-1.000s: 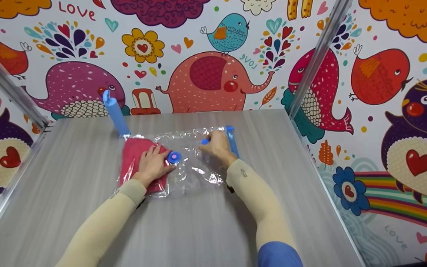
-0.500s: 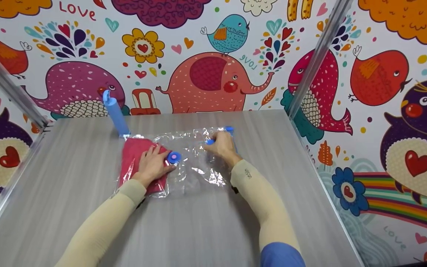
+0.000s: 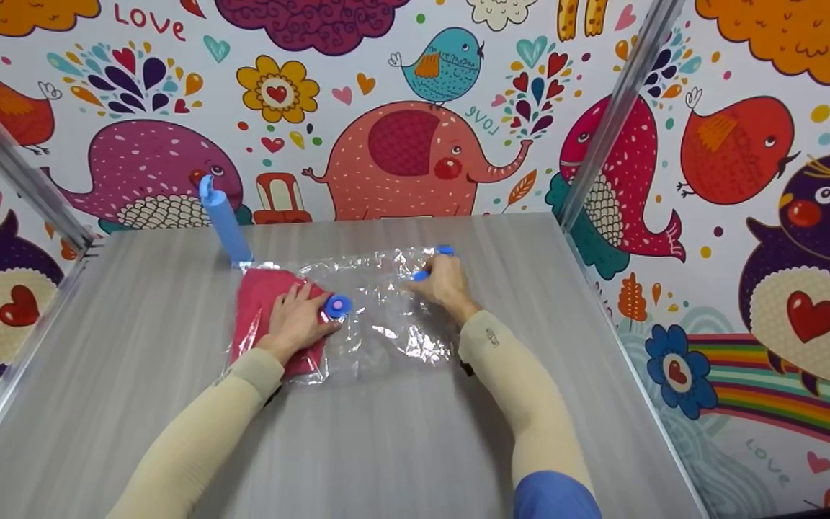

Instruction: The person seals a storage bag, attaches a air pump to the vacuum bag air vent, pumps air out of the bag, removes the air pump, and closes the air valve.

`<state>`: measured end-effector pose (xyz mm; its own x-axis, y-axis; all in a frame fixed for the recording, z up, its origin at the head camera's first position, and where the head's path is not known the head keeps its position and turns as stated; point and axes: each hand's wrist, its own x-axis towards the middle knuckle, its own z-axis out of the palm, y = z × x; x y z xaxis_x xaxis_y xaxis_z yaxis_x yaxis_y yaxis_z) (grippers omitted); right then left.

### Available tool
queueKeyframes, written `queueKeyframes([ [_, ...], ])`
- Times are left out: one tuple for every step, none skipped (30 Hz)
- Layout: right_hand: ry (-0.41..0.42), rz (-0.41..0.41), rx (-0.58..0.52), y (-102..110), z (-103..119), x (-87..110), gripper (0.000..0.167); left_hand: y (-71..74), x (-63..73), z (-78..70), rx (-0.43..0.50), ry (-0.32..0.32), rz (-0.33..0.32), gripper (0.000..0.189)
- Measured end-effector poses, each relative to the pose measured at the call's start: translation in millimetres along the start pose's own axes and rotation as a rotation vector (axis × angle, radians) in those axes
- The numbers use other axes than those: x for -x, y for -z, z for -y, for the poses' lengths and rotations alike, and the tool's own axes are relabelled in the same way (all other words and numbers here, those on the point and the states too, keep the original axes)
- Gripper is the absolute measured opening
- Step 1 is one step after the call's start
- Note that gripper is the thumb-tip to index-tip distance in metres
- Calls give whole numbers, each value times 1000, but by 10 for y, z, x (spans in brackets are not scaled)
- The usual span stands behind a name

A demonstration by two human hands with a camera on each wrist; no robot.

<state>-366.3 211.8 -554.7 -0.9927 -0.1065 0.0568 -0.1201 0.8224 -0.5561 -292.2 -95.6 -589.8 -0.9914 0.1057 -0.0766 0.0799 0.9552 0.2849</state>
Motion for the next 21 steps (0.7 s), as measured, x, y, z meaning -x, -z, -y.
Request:
queueKeyframes([
  [-12,7,-12,10,-10,4,39,0,-1,-2,2,3,4,77],
  [-19,12,-19,19,-20,7,40,2,0,-3,4,7,10,77],
  [-29,19,-29,28,-28,11,40,2,0,-4,7,12,17,77],
  [-33,25,-36,35,-36,15,40,2,0,-5,10,15,22,78],
  [-35,30,-42,40,-43,19,41,0,-3,-7,12,17,26,78],
  [-36,36,-44,45,-50,22,41,-2,-2,-9,15,18,30,78],
  [-33,38,-41,50,-53,20,41,-2,1,-6,18,20,33,78],
  [-34,40,-38,53,-56,17,42,-4,4,-4,19,20,35,78],
  [-40,44,-39,57,-61,17,43,-6,6,-4,21,20,36,78],
  [-46,48,-40,62,-68,15,44,-7,10,-4,23,19,38,78],
  [-52,48,-39,67,-75,11,44,-8,11,-6,20,17,37,77],
  [-57,50,-40,72,-85,8,45,-8,13,-7,20,17,39,77],
  [-63,50,-43,76,-95,4,46,-8,15,-7,18,17,40,77],
  [-69,49,-48,80,-108,0,47,-7,15,-7,18,18,40,77],
  [-70,46,-50,86,-121,-2,47,-6,14,-7,17,18,40,77],
  [-67,41,-47,89,-135,-6,48,-4,11,-6,15,19,40,77],
  [-65,36,-44,94,-148,-9,48,-2,10,-6,15,19,40,77],
  [-63,30,-40,99,-162,-11,49,1,10,-3,19,21,42,78],
  [-65,26,-39,106,-175,-12,50,3,8,-2,20,20,40,78],
  [-67,23,-38,114,-186,-10,51,5,7,0,22,19,40,78],
  [-69,20,-35,123,-197,-10,51,5,5,2,18,17,36,78],
])
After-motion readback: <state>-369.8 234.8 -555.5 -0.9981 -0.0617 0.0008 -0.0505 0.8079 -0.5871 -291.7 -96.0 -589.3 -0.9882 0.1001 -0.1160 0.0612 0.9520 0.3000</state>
